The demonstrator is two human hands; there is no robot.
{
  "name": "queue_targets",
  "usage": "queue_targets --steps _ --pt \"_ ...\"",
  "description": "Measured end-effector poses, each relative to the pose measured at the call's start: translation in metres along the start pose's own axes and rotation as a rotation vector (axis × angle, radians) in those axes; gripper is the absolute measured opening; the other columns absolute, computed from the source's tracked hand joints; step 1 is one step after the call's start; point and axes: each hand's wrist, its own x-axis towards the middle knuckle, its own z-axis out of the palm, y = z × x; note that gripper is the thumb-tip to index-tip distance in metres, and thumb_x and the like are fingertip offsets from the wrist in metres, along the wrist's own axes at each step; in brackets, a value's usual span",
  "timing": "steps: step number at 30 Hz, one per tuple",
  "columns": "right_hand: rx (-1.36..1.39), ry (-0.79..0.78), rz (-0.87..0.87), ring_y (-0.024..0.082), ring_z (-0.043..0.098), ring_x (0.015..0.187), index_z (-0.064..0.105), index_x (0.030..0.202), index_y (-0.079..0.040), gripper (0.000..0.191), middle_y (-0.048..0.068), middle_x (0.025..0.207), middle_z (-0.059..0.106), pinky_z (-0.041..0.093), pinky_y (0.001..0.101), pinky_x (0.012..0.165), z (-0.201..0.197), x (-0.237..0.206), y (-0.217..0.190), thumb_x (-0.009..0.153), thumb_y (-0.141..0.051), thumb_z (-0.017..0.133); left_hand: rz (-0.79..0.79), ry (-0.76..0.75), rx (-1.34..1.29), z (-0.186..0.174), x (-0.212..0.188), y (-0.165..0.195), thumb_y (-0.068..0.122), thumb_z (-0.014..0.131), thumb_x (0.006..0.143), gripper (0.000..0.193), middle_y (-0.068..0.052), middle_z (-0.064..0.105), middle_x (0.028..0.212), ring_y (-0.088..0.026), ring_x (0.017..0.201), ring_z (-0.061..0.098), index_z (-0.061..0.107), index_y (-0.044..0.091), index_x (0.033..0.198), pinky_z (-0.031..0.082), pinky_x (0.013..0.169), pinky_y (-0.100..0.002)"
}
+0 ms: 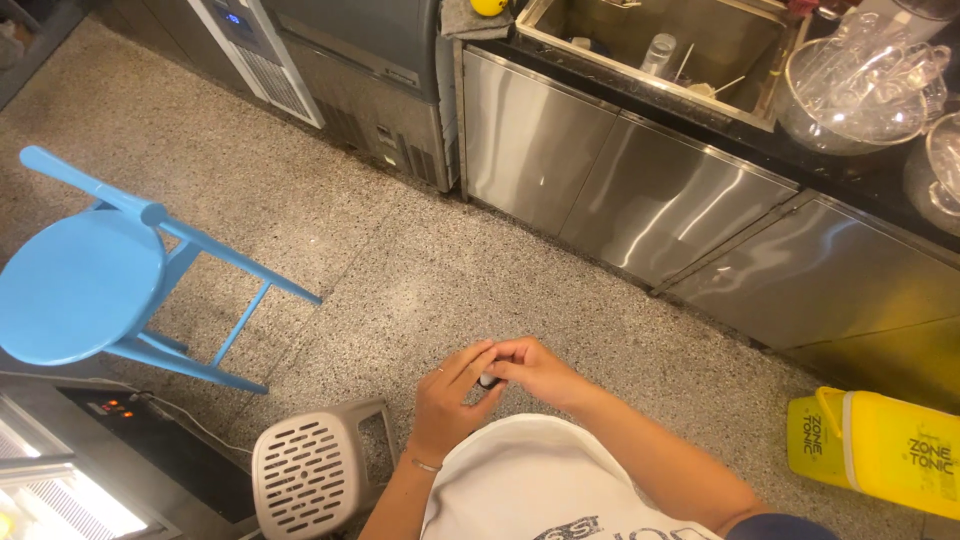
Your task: The person repeatedly picks black and white circular caps from a metal bowl, aligns them, and presses them together by hand. The person moves between the counter and the sink area, handling the caps one at a time and placing the assembled pairs back into the bowl. At the end, the person rinses the bowl under running water.
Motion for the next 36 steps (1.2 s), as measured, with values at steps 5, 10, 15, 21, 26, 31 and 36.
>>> queue_targets --steps 5,10,15,21,26,31,36 --pt "0.038 -0.052 0.048 0.011 0.069 0.091 0.071 0.112 -0.002 0.022 0.004 0.098 0.075 0.055 0.0277 0.085 0.008 0.0 -0.004 0.099 -0.013 0.058 0.02 0.085 0.045 0.005 -0.01 -0.002 0.019 0.092 0.073 0.047 -0.009 0.073 0.116 -0.024 0.097 0.073 0.072 0.003 0.113 0.059 0.08 -0.033" --pt "0.099 -0.146 0.012 0.012 0.068 0.092 0.068 0.112 0.0 0.02 0.004 0.097 0.072 0.055 0.0283 0.088 0.017 -0.004 -0.008 0.101 -0.01 0.054 0.061 0.183 0.116 0.013 -0.015 0.007 0.016 0.092 0.074 0.044 -0.007 0.073 0.114 -0.026 0.103 0.072 0.071 0.005 0.111 0.06 0.087 -0.035" --pt "-0.003 -0.125 0.006 0.012 0.066 0.089 0.067 0.109 0.0 0.019 0.004 0.093 0.07 0.054 0.0294 0.085 0.008 -0.023 -0.016 0.103 -0.012 0.054 0.016 0.032 0.016 0.003 -0.01 0.022 0.012 0.087 0.07 0.049 -0.012 0.07 0.12 -0.031 0.111 0.068 0.069 0.001 0.115 0.058 0.093 -0.041" --pt "0.026 -0.112 -0.032 0.014 0.067 0.092 0.067 0.111 -0.002 0.021 0.005 0.096 0.071 0.055 0.0301 0.088 -0.001 -0.041 -0.011 0.104 -0.016 0.051 0.038 0.01 0.067 0.018 -0.019 0.038 0.013 0.086 0.078 0.047 -0.01 0.068 0.123 -0.03 0.113 0.067 0.067 0.002 0.12 0.055 0.099 -0.044" --pt "0.063 -0.143 -0.067 0.016 0.069 0.094 0.065 0.109 0.0 0.021 0.007 0.096 0.071 0.055 0.032 0.091 -0.008 -0.066 0.002 0.107 -0.016 0.051 0.01 0.082 0.084 0.044 -0.032 0.057 0.013 0.085 0.076 0.048 -0.009 0.068 0.123 -0.031 0.109 0.065 0.064 0.005 0.118 0.051 0.098 -0.045" --pt "-0.058 -0.342 0.005 0.016 0.068 0.096 0.066 0.109 0.002 0.019 0.008 0.099 0.071 0.056 0.0332 0.089 -0.031 -0.102 0.008 0.106 -0.01 0.052 0.002 -0.075 -0.078 0.055 -0.043 0.091 0.01 0.085 0.071 0.056 -0.011 0.067 0.13 -0.031 0.115 0.065 0.065 0.003 0.123 0.048 0.107 -0.047" --pt "-0.019 -0.301 0.017 0.016 0.07 0.096 0.066 0.108 0.001 0.018 0.008 0.099 0.072 0.057 0.0325 0.091 -0.042 -0.14 0.022 0.103 -0.009 0.051 -0.132 -0.088 -0.106 0.077 -0.059 0.131 0.007 0.085 0.072 0.057 -0.01 0.068 0.136 -0.028 0.12 0.066 0.067 0.005 0.127 0.045 0.113 -0.047"
